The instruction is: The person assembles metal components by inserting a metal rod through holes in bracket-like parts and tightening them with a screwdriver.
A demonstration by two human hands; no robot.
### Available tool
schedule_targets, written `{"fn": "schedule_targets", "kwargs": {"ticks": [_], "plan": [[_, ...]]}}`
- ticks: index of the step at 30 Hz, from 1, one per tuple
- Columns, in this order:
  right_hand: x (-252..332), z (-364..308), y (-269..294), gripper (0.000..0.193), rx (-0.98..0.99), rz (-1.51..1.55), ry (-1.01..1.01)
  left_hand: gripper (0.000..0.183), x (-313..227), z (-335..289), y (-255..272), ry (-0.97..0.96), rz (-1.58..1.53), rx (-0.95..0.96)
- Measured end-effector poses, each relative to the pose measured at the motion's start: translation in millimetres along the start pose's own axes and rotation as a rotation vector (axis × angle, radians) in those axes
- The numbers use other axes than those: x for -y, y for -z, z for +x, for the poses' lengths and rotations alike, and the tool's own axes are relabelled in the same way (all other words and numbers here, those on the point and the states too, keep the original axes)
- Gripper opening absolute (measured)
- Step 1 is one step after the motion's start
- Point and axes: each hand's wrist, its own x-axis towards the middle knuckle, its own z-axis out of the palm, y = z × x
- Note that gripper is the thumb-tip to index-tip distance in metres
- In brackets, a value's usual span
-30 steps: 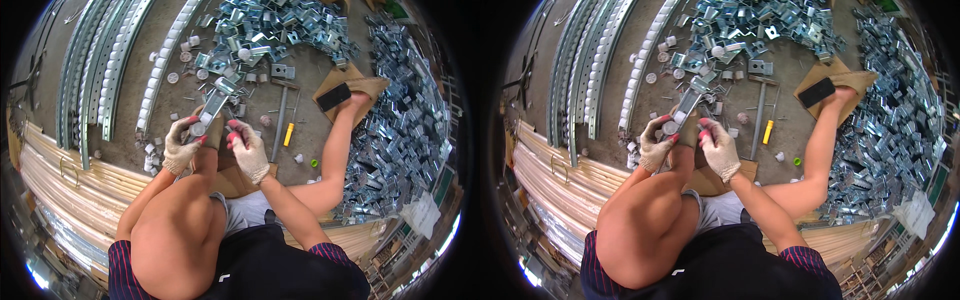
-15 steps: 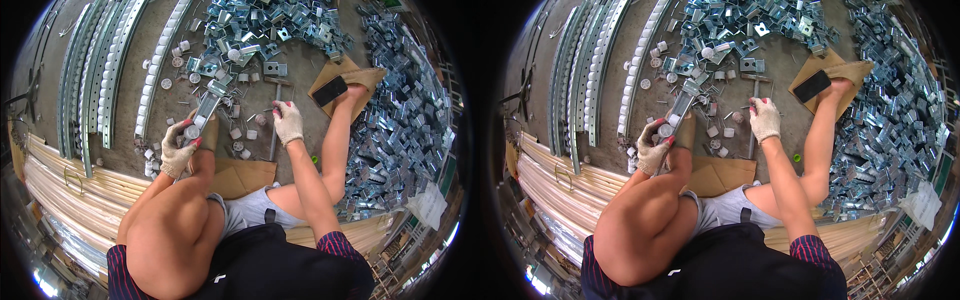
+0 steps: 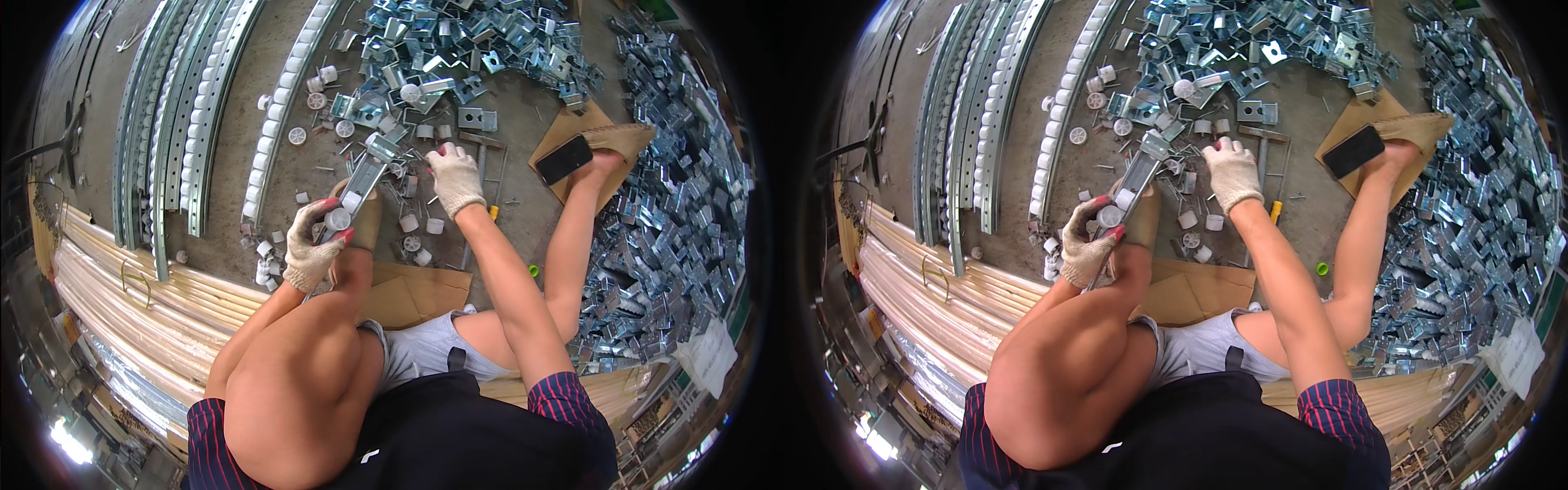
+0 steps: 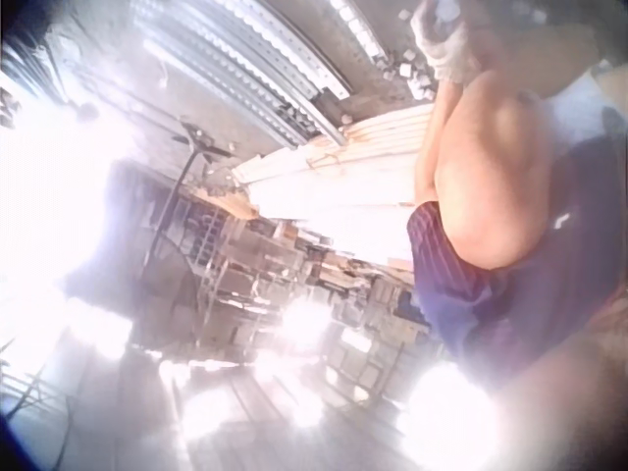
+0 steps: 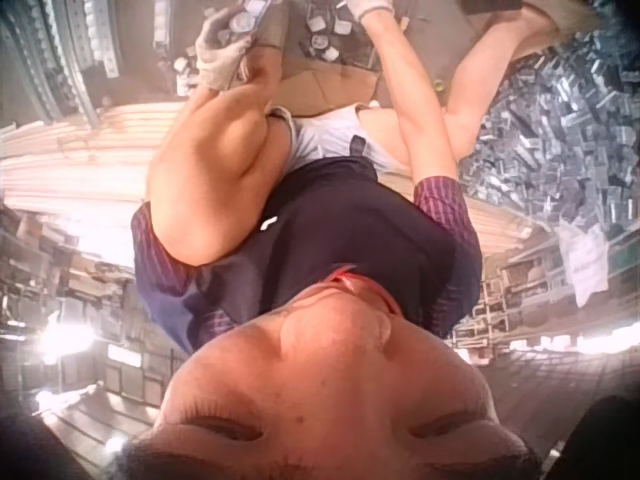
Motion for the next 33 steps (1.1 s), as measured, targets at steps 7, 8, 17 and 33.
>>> {"fn": "schedule_targets", "kwargs": {"ticks": [7,8,17,33], "plan": [[53.8,-33.2,46.4,0.026,-0.157,0.972,-0.176,0.059,-0.3,-1.4,-0.9,-0.036,0.048,0.007],[69.7,-37.9,58.8,0.027,-0.146,1.229,-0.178,0.059,-1.4,-1.8,-0.9,-0.041,0.066,0.010],[134.8,-55.2,75.8,0.022,0.076,1.561,-0.199,0.060,0.0,1.8,0.8,-0.123,0.116,0.048],[132.7,-57.9,69.8,0.018,0.013,1.208,-0.022,0.062,-6.8,2.5,11.6,-0.220,0.218,0.117]]}}
